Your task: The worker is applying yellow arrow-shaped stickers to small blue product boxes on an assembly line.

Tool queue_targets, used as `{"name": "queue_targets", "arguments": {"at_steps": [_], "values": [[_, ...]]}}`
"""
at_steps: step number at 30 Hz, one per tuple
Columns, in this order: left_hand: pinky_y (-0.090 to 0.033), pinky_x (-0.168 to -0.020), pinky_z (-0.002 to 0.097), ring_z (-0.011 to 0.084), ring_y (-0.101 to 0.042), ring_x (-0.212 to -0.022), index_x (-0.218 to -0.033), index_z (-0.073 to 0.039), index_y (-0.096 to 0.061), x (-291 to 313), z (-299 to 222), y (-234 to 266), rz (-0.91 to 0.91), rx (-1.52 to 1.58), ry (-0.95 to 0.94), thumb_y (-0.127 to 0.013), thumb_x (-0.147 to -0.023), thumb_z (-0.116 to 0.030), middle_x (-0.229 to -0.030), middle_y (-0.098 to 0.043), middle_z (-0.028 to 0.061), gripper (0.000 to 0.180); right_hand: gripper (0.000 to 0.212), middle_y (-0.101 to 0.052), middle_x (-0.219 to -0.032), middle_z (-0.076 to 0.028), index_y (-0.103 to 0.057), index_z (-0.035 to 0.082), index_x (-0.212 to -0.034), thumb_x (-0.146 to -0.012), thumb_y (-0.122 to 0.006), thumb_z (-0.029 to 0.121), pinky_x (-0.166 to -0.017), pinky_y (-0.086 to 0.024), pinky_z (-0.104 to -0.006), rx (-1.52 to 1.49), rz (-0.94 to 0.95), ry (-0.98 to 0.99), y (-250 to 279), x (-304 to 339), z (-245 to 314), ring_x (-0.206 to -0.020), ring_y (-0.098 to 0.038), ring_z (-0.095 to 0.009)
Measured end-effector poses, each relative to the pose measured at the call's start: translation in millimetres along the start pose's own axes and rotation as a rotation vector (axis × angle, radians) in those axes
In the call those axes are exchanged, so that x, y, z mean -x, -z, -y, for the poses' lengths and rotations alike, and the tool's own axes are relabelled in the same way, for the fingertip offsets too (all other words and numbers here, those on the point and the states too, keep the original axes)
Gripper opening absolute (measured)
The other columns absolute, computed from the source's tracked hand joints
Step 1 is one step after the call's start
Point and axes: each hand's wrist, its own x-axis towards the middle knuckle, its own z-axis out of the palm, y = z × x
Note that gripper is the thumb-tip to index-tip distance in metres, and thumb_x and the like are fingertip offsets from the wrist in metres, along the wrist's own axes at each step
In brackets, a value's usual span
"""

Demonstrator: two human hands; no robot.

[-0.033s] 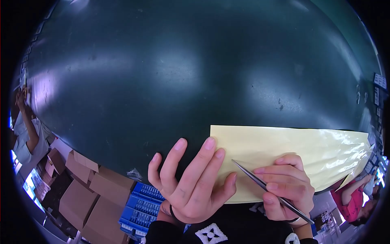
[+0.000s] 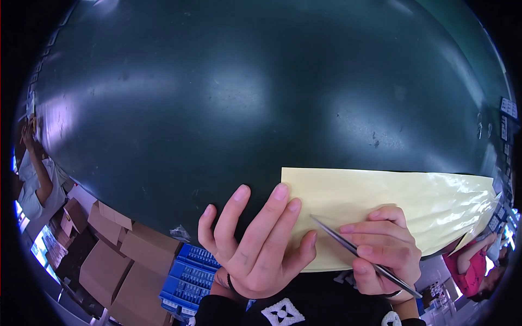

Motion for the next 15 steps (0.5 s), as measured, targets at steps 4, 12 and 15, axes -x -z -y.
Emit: {"name": "queue_targets", "arguments": {"at_steps": [4,12,15], "values": [[-0.028,-0.105,0.0461,0.0250,-0.055,-0.115,-0.101,-0.015,-0.073,0.1,-1.9,-1.0,-0.027,0.000,0.074,-0.067,-0.081,-0.038,-0.115,-0.068,-0.0044,0.031,0.030,-0.072,-0.091,-0.011,-0.060,0.006,-0.102,-0.078,-0.077,0.011,-0.085,-0.049,-0.0380,-0.045,0.021,0.002,1.6,-0.5,-0.3,-0.090,-0.071,-0.027],[-0.028,-0.105,0.0461,0.0247,-0.055,-0.115,-0.101,-0.015,-0.073,2.6,0.0,-0.6,-0.027,-0.005,0.078,-0.067,-0.081,-0.039,-0.115,-0.068,-0.0046,0.032,0.031,-0.072,-0.091,-0.010,-0.060,0.007,-0.102,-0.077,-0.078,0.011,-0.084,-0.049,-0.0377,0.011,0.003,-0.008,-4.2,0.0,1.5,-0.092,-0.071,-0.027],[-0.027,-0.106,0.0460,0.0248,-0.055,-0.116,-0.101,-0.015,-0.073,1.0,-1.2,-0.5,-0.020,-0.001,0.076,-0.067,-0.081,-0.040,-0.115,-0.068,-0.0047,0.032,0.031,-0.072,-0.091,-0.010,-0.060,0.007,-0.102,-0.077,-0.078,0.011,-0.084,-0.049,-0.0375,0.019,0.003,-0.014,-1.8,-1.8,2.0,-0.092,-0.071,-0.027]]}}
